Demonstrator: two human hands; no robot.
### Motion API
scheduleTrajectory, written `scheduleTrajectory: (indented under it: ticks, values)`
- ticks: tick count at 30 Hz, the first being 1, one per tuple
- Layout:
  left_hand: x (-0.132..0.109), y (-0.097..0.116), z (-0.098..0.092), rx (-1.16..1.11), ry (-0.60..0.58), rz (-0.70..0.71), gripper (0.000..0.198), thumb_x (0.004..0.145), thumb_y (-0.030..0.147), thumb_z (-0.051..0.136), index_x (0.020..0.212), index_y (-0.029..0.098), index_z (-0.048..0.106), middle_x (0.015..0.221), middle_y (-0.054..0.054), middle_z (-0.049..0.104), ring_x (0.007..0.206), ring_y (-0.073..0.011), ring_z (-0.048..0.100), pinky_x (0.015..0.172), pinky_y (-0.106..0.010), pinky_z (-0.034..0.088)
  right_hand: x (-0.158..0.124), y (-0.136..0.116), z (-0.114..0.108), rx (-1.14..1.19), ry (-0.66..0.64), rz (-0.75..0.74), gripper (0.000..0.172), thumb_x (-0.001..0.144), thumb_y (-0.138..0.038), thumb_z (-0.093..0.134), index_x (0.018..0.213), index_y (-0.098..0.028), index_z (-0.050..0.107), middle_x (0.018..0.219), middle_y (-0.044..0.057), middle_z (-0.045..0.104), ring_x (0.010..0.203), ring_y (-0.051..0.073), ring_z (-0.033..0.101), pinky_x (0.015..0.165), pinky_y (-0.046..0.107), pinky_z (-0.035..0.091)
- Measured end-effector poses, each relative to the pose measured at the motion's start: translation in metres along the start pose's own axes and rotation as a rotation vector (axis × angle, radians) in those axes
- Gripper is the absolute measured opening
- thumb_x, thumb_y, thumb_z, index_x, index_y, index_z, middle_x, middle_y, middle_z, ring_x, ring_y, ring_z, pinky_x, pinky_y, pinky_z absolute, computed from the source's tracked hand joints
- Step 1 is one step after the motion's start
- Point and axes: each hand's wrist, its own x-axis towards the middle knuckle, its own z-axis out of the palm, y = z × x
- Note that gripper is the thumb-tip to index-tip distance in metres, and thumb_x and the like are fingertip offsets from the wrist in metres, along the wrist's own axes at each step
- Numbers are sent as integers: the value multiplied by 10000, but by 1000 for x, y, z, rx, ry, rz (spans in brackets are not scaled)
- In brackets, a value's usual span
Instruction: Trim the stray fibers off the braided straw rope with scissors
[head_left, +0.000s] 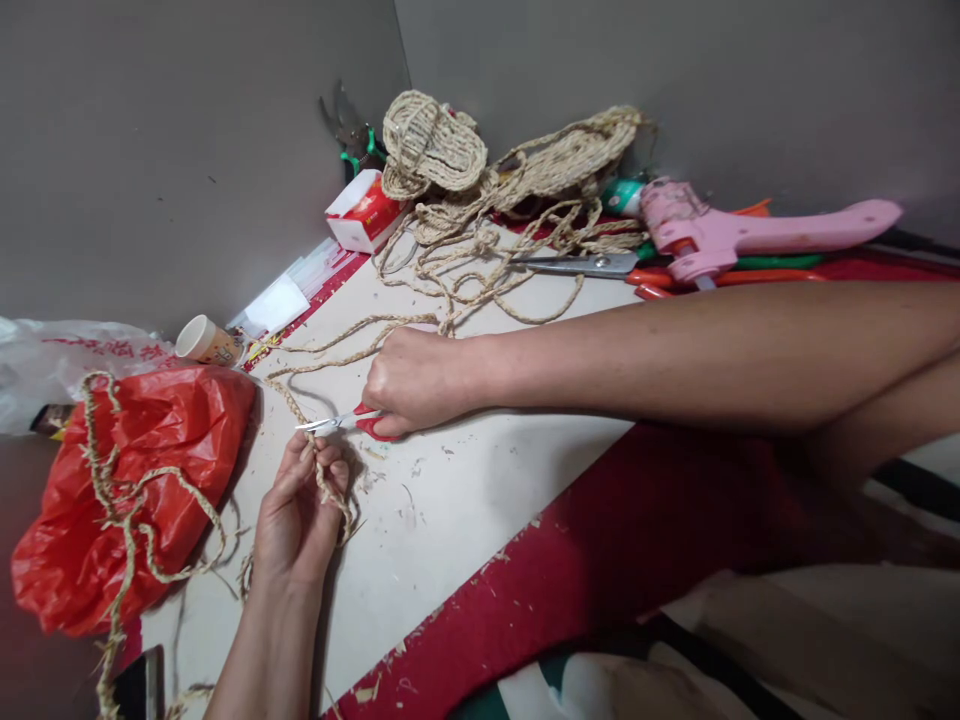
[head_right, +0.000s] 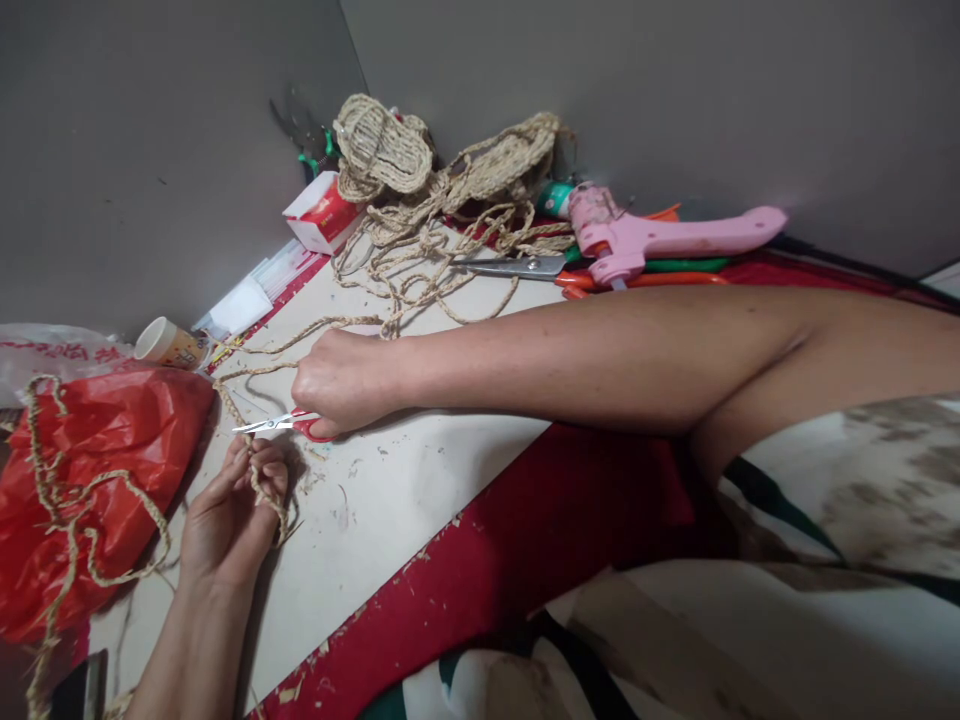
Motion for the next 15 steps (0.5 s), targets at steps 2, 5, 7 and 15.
scheduleTrajectory:
  ticks: [2,5,7,15]
  values:
    - [0,0,0,4,-7,2,213,716,-41,625,844,125,659,776,-46,596,668,-92,585,649,-199,546,0,0,0,-1,-2,5,340,878,-381,513,864,-147,760,738,111,725,666,209,616,567,307,243]
    - [0,0,0,12,-18,1,206,726,-36,628,854,124,655,775,-39,591,668,-84,577,657,-191,541,1,0,-1,14,-7,16,338,892,-367,498,868,-154,759,725,99,721,646,189,596,567,305,231]
    - [1,0,0,21,-33,3,207,742,-27,634,882,124,658,785,-35,589,672,-77,575,663,-185,538,1,2,-1,38,-2,29,340,895,-367,492,874,-158,759,729,92,721,637,177,583,571,304,232]
    - [0,-2,2,50,57,84,179,735,-22,641,844,118,665,778,-42,623,662,-88,597,638,-190,552,-2,1,0,24,26,13,431,858,-474,492,879,-136,758,755,127,721,680,222,607,600,319,291]
